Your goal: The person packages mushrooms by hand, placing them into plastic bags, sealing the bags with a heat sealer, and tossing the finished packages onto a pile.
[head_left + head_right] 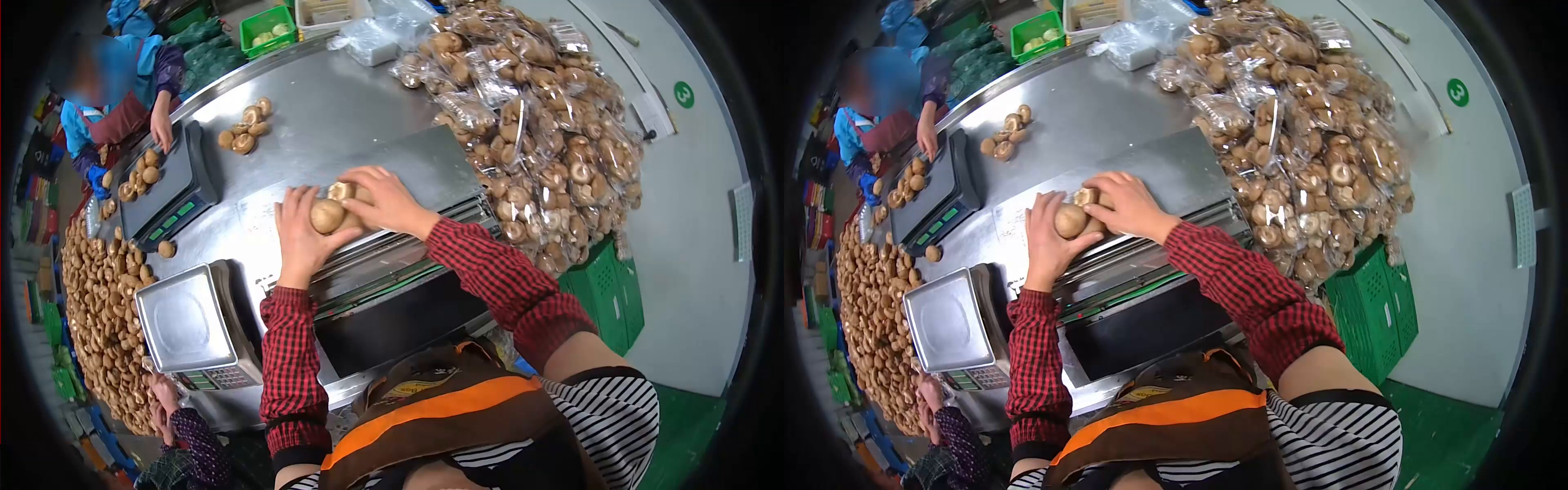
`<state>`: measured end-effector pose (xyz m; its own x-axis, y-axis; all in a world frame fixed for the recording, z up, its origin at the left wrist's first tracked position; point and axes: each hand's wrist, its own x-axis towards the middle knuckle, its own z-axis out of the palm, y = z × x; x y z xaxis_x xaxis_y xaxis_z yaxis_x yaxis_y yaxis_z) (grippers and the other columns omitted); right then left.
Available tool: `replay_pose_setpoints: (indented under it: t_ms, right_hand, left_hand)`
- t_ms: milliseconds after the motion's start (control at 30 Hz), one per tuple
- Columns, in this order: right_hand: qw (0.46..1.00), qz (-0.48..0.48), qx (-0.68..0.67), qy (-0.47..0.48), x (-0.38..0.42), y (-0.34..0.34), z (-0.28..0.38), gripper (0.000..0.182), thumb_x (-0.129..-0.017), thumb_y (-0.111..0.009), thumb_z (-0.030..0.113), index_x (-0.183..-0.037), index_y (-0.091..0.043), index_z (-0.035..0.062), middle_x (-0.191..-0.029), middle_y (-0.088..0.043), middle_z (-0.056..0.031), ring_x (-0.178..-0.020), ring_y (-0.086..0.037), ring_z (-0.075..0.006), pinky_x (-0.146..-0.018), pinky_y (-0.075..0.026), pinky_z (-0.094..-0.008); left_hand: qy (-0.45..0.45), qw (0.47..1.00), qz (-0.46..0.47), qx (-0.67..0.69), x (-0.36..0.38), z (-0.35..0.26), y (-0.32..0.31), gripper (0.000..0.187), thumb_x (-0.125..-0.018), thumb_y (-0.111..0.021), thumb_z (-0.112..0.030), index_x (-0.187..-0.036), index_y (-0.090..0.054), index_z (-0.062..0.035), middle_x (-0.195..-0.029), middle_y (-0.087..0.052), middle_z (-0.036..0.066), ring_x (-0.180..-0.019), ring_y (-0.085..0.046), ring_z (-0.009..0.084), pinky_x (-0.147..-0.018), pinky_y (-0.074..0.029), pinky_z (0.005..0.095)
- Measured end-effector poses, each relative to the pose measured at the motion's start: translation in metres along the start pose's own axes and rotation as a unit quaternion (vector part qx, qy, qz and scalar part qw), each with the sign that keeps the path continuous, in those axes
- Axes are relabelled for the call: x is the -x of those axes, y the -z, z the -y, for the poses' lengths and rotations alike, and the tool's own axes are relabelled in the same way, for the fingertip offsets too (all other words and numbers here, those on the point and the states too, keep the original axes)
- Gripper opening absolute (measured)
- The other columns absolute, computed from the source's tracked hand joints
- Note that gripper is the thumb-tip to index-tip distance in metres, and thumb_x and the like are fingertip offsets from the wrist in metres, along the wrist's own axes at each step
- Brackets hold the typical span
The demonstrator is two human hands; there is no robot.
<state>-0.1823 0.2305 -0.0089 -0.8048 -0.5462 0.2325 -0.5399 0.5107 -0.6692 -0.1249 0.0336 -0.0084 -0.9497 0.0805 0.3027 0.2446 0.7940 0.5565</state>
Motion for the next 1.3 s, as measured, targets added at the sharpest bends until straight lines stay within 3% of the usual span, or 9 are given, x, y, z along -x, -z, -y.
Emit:
replay_pose_setpoints:
  t_ms: [200, 367, 533, 633, 833, 967, 1033, 1200, 1300]
  right_hand:
    - [0.977, -0.172, 0.008, -0.129, 0.057, 0.05, -0.018, 0.044, -0.089, -0.065, 0.037, -0.117, -0.064, 0.0045, -0.112, -0.061, -0.0174, -0.104, -0.058, -0.0343, -0.09, -0.046, -0.044]
    - [0.931, 0.005, 0.287, -0.226, 0.137, 0.072, -0.003, 0.055, -0.084, -0.063, 0.055, -0.071, -0.072, 0.0031, -0.081, -0.066, -0.0173, -0.087, -0.062, -0.0349, -0.074, -0.048, -0.0451]
    - [0.958, -0.04, -0.003, -0.285, 0.138, 0.056, -0.006, 0.043, -0.088, -0.064, 0.043, -0.074, -0.068, 0.0032, -0.067, -0.063, -0.0082, -0.062, -0.06, -0.0261, -0.056, -0.046, -0.0356]
    - [0.536, 0.079, -0.707, -0.455, 0.149, 0.092, 0.009, 0.036, -0.1, -0.046, 0.03, -0.067, -0.044, 0.0138, -0.053, -0.034, 0.0058, -0.044, -0.029, -0.0049, -0.037, -0.022, -0.0223]
    - [0.707, -0.147, -0.669, -0.174, 0.002, 0.118, 0.006, 0.031, -0.103, -0.042, 0.027, -0.089, -0.059, 0.0056, -0.075, -0.06, -0.0053, -0.066, -0.058, -0.0153, -0.068, -0.051, -0.0257]
    - [0.939, -0.063, -0.255, -0.22, -0.029, 0.045, -0.067, 0.036, -0.103, -0.046, 0.027, -0.108, -0.063, -0.0046, -0.09, -0.069, -0.0101, -0.078, -0.064, -0.014, -0.076, -0.053, -0.0268]
    - [0.928, -0.033, -0.269, -0.257, -0.021, 0.041, -0.067, 0.038, -0.102, -0.048, 0.029, -0.108, -0.063, -0.0045, -0.089, -0.069, -0.0088, -0.077, -0.063, -0.0136, -0.075, -0.053, -0.0271]
    - [0.886, 0.182, -0.206, -0.373, -0.025, 0.057, -0.069, 0.054, -0.092, -0.06, 0.051, -0.102, -0.069, -0.0011, -0.089, -0.068, -0.0101, -0.078, -0.063, -0.018, -0.07, -0.051, -0.0317]
    - [0.904, 0.273, -0.057, -0.323, -0.031, 0.082, -0.055, 0.046, -0.098, -0.057, 0.042, -0.106, -0.068, -0.0024, -0.084, -0.063, -0.0071, -0.085, -0.061, -0.0131, -0.07, -0.048, -0.0249]
  left_hand:
    - [0.106, 0.953, -0.177, 0.222, 0.047, -0.013, 0.025, 0.077, -0.068, -0.086, -0.026, -0.129, -0.05, 0.0016, -0.124, -0.053, 0.022, -0.123, -0.049, 0.0365, -0.107, -0.036, 0.0433]
    - [0.213, 0.931, -0.093, -0.28, 0.13, -0.023, 0.043, 0.03, -0.078, -0.077, -0.032, -0.072, -0.072, -0.0027, -0.077, -0.061, 0.013, -0.077, -0.056, 0.0323, -0.068, -0.043, 0.0464]
    - [0.301, 0.944, -0.047, 0.125, 0.126, -0.005, 0.039, 0.029, -0.09, -0.067, -0.027, -0.075, -0.065, -0.0022, -0.068, -0.057, 0.007, -0.066, -0.054, 0.0234, -0.06, -0.041, 0.0349]
    - [0.438, 0.608, 0.081, 0.657, 0.121, -0.034, 0.101, 0.035, -0.099, -0.053, -0.024, -0.067, -0.048, -0.0089, -0.055, -0.043, -0.001, -0.045, -0.033, 0.0101, -0.044, -0.025, 0.0244]
    - [0.153, 0.825, -0.276, 0.468, -0.005, -0.035, 0.1, 0.036, -0.104, -0.044, -0.022, -0.092, -0.068, 0.0012, -0.095, -0.069, 0.014, -0.086, -0.066, 0.0221, -0.08, -0.05, 0.0338]
    - [0.235, 0.967, 0.062, 0.083, -0.035, 0.028, 0.03, 0.039, -0.1, -0.051, -0.029, -0.117, -0.063, 0.0036, -0.118, -0.066, 0.017, -0.115, -0.059, 0.0353, -0.101, -0.044, 0.0419]
    - [-0.01, 1.0, 0.026, 0.006, -0.01, 0.046, 0.009, 0.046, -0.094, -0.058, -0.035, -0.122, -0.06, 0.002, -0.133, -0.055, 0.022, -0.126, -0.049, 0.0372, -0.105, -0.039, 0.0442]
    - [0.11, 0.974, 0.106, 0.17, 0.005, 0.012, 0.039, 0.109, -0.047, -0.094, -0.044, -0.135, -0.046, -0.0005, -0.122, -0.059, 0.023, -0.119, -0.054, 0.0357, -0.101, -0.044, 0.0432]
    - [0.145, 0.954, 0.111, 0.237, 0.009, 0.004, 0.045, 0.096, -0.059, -0.092, -0.038, -0.133, -0.048, 0.0028, -0.105, -0.066, 0.019, -0.101, -0.064, 0.0283, -0.091, -0.051, 0.0373]
